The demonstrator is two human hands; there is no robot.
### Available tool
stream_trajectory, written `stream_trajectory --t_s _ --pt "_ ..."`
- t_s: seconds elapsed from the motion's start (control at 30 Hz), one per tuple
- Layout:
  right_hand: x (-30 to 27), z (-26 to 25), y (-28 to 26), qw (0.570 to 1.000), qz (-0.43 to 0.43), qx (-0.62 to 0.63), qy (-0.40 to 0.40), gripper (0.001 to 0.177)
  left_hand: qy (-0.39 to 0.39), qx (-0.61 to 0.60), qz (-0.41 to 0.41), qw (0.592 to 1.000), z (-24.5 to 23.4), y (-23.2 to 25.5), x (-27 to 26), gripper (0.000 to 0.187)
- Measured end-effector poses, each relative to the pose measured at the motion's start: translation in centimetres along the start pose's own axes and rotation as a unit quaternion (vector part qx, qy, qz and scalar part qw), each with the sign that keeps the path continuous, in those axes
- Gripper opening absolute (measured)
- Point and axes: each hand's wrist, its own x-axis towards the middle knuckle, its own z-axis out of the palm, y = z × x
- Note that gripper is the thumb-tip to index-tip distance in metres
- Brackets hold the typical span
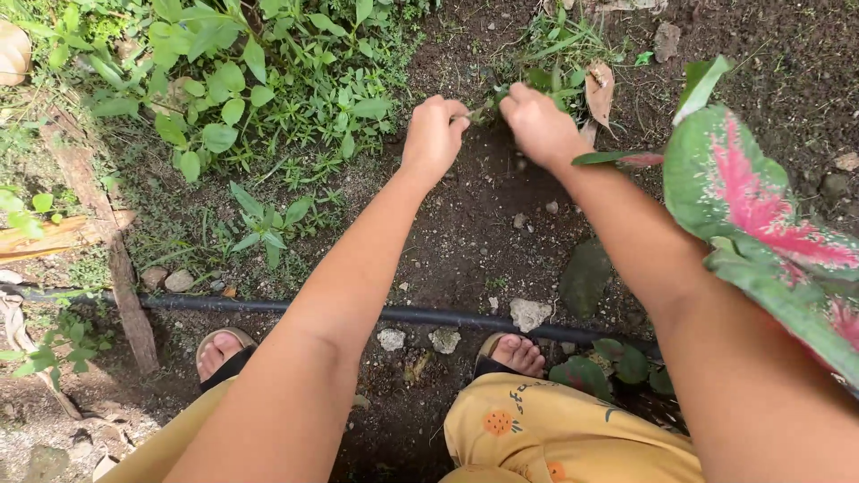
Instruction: The person pulls weeds and clears a garden area by hand.
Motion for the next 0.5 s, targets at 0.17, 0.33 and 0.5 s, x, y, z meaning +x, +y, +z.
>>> stream_trajectory --t_s 0.17,0.33,0.5 --pt "0.6 -3.8 4.4 0.983 0.106 -0.057 0.137 0.004 -0.102 -0.215 -0.054 0.970 -2.8 5.0 3.8 0.032" --pt "-1.5 -8.1 -0.1 0.968 0.025 -0.071 0.240 0.017 -0.023 -0.004 0.103 0.994 -1.2 1.1 1.6 0.062" --pt "-3.8 -4.4 -7.3 0.986 -0.110 0.045 0.113 0.013 -0.018 0.175 0.140 0.974 0.7 -4.4 -5.7 0.048"
